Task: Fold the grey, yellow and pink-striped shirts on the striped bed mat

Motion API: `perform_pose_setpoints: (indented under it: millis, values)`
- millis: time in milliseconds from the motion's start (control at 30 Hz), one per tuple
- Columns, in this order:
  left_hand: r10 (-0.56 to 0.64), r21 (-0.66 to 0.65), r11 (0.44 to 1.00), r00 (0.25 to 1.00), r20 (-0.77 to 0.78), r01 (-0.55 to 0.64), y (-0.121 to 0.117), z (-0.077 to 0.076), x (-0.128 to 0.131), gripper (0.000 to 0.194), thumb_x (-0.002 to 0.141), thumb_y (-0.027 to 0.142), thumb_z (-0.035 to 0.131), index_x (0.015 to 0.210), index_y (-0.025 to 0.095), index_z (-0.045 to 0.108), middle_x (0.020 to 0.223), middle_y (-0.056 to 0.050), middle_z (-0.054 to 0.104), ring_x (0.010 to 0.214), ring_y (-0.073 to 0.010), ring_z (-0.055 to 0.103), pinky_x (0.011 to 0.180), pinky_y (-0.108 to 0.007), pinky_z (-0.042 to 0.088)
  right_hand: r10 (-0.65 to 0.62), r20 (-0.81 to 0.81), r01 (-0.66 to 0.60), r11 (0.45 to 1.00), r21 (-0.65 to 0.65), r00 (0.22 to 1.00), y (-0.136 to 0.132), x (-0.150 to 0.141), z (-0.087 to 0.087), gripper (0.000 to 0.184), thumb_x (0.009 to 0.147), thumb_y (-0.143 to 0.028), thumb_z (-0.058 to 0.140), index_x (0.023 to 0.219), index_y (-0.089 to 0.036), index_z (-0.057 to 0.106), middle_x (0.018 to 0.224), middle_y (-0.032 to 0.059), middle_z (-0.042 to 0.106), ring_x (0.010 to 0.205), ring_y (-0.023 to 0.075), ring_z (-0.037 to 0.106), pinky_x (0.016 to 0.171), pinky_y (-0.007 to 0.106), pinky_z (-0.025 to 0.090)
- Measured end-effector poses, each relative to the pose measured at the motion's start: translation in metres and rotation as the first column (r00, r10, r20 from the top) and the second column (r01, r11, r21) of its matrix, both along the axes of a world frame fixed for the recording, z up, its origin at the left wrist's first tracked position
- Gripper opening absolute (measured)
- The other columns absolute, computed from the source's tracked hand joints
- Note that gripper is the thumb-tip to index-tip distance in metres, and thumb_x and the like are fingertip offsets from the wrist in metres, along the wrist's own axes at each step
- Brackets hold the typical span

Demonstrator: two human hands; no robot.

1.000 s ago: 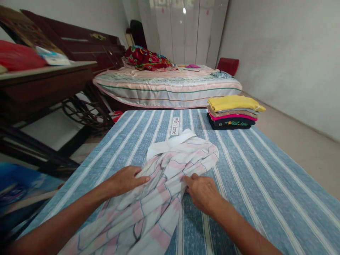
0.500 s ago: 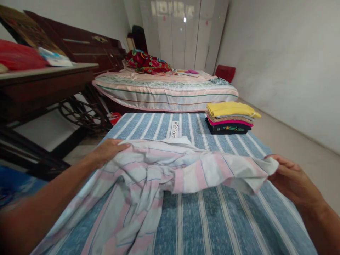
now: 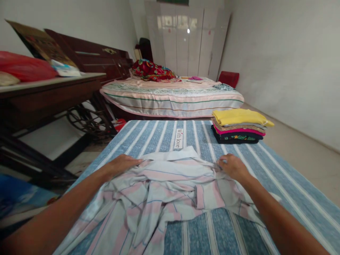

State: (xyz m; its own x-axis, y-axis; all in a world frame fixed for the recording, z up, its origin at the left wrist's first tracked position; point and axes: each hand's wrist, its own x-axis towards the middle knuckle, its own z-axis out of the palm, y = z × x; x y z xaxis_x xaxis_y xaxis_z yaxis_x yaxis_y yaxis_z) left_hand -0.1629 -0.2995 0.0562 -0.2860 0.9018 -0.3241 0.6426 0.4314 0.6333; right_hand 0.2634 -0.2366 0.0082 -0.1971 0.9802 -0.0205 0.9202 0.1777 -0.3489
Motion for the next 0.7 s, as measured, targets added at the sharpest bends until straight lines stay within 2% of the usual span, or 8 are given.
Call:
perform_pose_setpoints:
  millis: [67,133,267,367,500,600,700]
  values:
    - [-0.076,0.026,0.997,0.995,-0.069,0.078,0.005,-0.006,0.001,0.031,0.055,0.046,0.062,0.048,0.016,0.058,0.045,0.002,0.048,0.049,-0.0130,0.040,0.047,-0.024,0.026,0.042,0.067,-0.040,0.999,-0.023,0.997,0.008,-0.030,-0.010,0.029,0.083,-0.034,0.049,0.069,-0.018,0.070,0.083,0.0081,0.066,0.076,0.0200,0.061,0.066,0.027,0.043]
    - [-0.113,0.048,0.992,0.990,-0.079,0.117,0.006,-0.010,0.000,0.025,0.055,0.042,0.058,0.050,0.017,0.059,0.046,0.003,0.046,0.050,-0.0124,0.039,0.048,-0.024,0.026,0.051,0.080,-0.050,0.998,-0.024,0.996,0.008,-0.045,-0.017,0.027,0.081,-0.031,0.052,0.064,-0.018,0.068,0.080,0.0079,0.065,0.075,0.0193,0.060,0.065,0.026,0.041]
    - [-0.086,0.138,0.986,0.995,-0.059,0.093,-0.001,-0.014,-0.006,0.031,0.060,0.047,0.053,0.049,0.018,0.051,0.048,0.004,0.041,0.052,-0.0119,0.037,0.049,-0.024,0.025,0.056,0.076,-0.057,0.998,0.009,0.996,0.002,-0.044,-0.020,0.021,0.081,-0.022,0.050,0.069,-0.020,0.067,0.080,0.0054,0.066,0.075,0.0178,0.059,0.065,0.025,0.038]
    - [-0.047,0.091,0.995,0.998,-0.049,0.052,-0.005,-0.013,-0.010,0.037,0.061,0.054,0.057,0.052,0.018,0.053,0.048,0.003,0.042,0.051,-0.0125,0.038,0.047,-0.024,0.023,0.019,0.032,-0.019,1.000,0.005,0.999,0.005,-0.043,-0.017,0.021,0.082,-0.033,0.052,0.075,-0.022,0.068,0.071,0.0031,0.066,0.068,0.0181,0.059,0.059,0.025,0.037]
    - [-0.069,-0.059,0.996,0.994,-0.079,0.064,-0.007,-0.014,-0.012,0.041,0.055,0.057,0.064,0.048,0.018,0.053,0.045,0.003,0.043,0.048,-0.0127,0.038,0.045,-0.025,0.021,0.068,-0.063,-0.075,0.990,-0.120,0.996,0.019,-0.052,-0.017,0.028,0.079,-0.043,0.053,0.071,-0.022,0.069,0.065,0.0012,0.064,0.063,0.0168,0.058,0.055,0.024,0.035]
    - [-0.149,-0.034,0.988,0.988,-0.032,0.148,-0.010,-0.017,-0.013,0.034,0.055,0.051,0.064,0.050,0.017,0.060,0.047,0.003,0.047,0.052,-0.0132,0.042,0.048,-0.024,0.026,0.063,-0.182,-0.104,0.967,-0.230,0.981,0.027,-0.060,-0.022,0.020,0.071,-0.038,0.060,0.064,-0.021,0.067,0.059,-0.0010,0.061,0.059,0.0158,0.055,0.052,0.024,0.033]
    - [-0.143,0.036,0.989,0.990,0.007,0.143,-0.016,-0.019,-0.014,0.033,0.057,0.050,0.062,0.056,0.016,0.065,0.051,0.002,0.052,0.056,-0.0143,0.046,0.052,-0.023,0.031,0.023,-0.260,-0.096,0.958,-0.270,0.965,0.029,-0.063,-0.026,0.014,0.065,-0.030,0.061,0.056,-0.020,0.061,0.050,-0.0033,0.054,0.053,0.0141,0.051,0.048,0.023,0.031]
